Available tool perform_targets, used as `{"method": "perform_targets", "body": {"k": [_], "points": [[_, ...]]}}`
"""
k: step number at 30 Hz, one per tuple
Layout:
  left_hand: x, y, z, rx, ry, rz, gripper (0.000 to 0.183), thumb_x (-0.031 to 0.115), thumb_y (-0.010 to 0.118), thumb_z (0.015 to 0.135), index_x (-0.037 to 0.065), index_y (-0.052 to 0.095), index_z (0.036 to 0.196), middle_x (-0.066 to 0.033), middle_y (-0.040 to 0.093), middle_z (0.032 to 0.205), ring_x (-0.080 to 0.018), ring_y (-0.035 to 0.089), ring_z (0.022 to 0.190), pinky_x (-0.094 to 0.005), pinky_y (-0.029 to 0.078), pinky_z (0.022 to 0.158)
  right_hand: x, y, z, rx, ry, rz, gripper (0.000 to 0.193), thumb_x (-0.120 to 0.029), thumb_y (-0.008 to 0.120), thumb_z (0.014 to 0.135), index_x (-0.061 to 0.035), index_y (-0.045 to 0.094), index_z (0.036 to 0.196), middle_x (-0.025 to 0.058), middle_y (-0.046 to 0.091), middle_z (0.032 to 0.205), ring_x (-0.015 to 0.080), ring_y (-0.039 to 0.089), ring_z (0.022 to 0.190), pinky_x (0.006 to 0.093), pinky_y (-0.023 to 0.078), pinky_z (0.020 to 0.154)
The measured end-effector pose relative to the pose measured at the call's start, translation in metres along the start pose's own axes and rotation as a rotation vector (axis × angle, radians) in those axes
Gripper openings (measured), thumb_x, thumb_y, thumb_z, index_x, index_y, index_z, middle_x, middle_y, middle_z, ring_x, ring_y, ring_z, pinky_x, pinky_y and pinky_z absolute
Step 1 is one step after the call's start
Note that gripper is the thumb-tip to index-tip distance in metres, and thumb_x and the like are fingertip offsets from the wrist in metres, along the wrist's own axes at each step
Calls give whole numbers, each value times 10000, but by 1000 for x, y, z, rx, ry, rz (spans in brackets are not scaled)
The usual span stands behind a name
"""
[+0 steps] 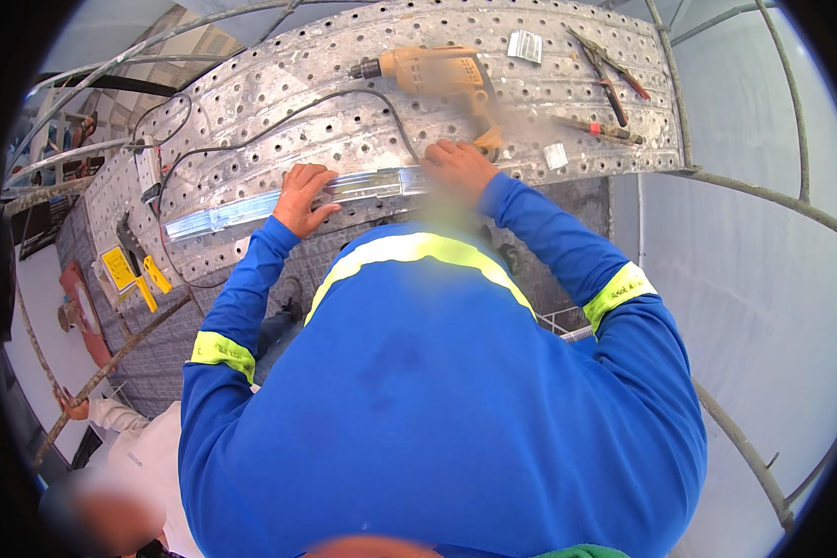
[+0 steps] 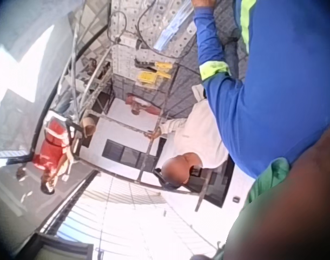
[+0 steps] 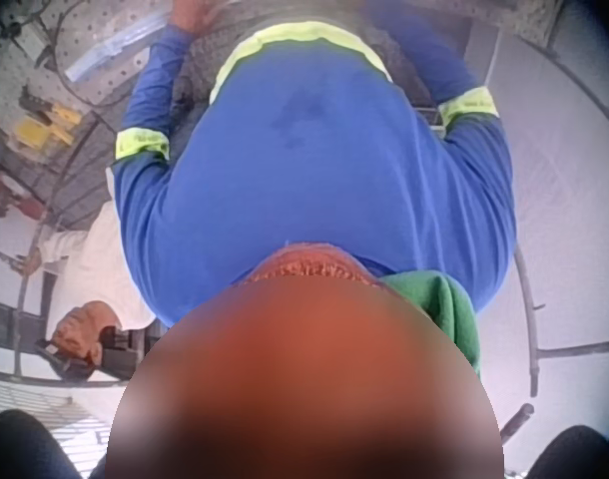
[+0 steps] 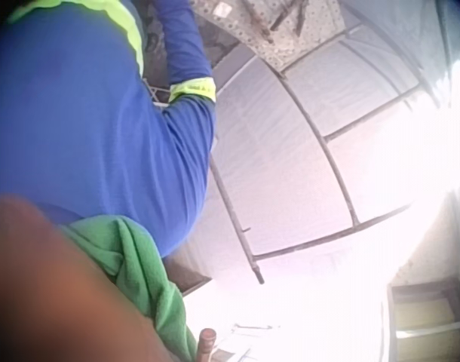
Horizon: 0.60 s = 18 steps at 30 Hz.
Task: The person uses tin snips to cut a long metal channel into shorter segments on a perforated metal work surface. They repeatedly position the channel, cut it, and place the cut pieces aside. A corded drill and other tools are visible on the work surface.
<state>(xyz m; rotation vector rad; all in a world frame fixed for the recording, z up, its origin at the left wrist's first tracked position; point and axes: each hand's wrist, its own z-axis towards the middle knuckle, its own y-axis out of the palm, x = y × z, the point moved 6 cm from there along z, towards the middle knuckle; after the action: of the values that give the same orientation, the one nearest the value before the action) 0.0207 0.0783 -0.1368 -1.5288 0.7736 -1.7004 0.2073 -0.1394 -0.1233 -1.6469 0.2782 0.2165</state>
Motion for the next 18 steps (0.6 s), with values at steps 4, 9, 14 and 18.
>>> {"method": "perform_targets", "body": {"k": [4, 9, 14, 18], "points": [[4, 2, -4, -15, 9, -22, 606, 257, 846, 767, 94, 606, 1298, -110, 586, 1264, -347, 523, 1159, -471, 413, 970, -2, -2, 0, -17, -30, 36, 611, -268, 821, 773, -12, 602, 1283, 131, 584, 1169, 317, 568, 1128, 433, 478, 940], [6, 0, -9, -36, 3, -27, 610, 247, 845, 769, 76, 600, 1300, -126, 580, 1259, -356, 526, 1157, -476, 416, 982, -8, -3, 1, -21, -19, 85, 621, -261, 814, 771, -7, 600, 1296, 138, 587, 1184, 324, 570, 1124, 433, 474, 954], [3, -5, -14, -41, -29, 9, 640, 248, 851, 763, 80, 586, 1321, -137, 578, 1254, -365, 529, 1161, -485, 423, 998, -21, -2, 5, 33, -7, 96, 651, -249, 807, 765, 8, 584, 1320, 150, 583, 1210, 331, 556, 1146, 439, 468, 980], [1, -2, -17, -52, -46, 50, 668, 250, 857, 755, 91, 578, 1341, -134, 576, 1270, -364, 532, 1174, -486, 428, 996, -24, -2, 2, 55, 56, 92, 662, -244, 800, 764, 21, 574, 1328, 160, 579, 1218, 334, 549, 1153, 448, 465, 986]]}}
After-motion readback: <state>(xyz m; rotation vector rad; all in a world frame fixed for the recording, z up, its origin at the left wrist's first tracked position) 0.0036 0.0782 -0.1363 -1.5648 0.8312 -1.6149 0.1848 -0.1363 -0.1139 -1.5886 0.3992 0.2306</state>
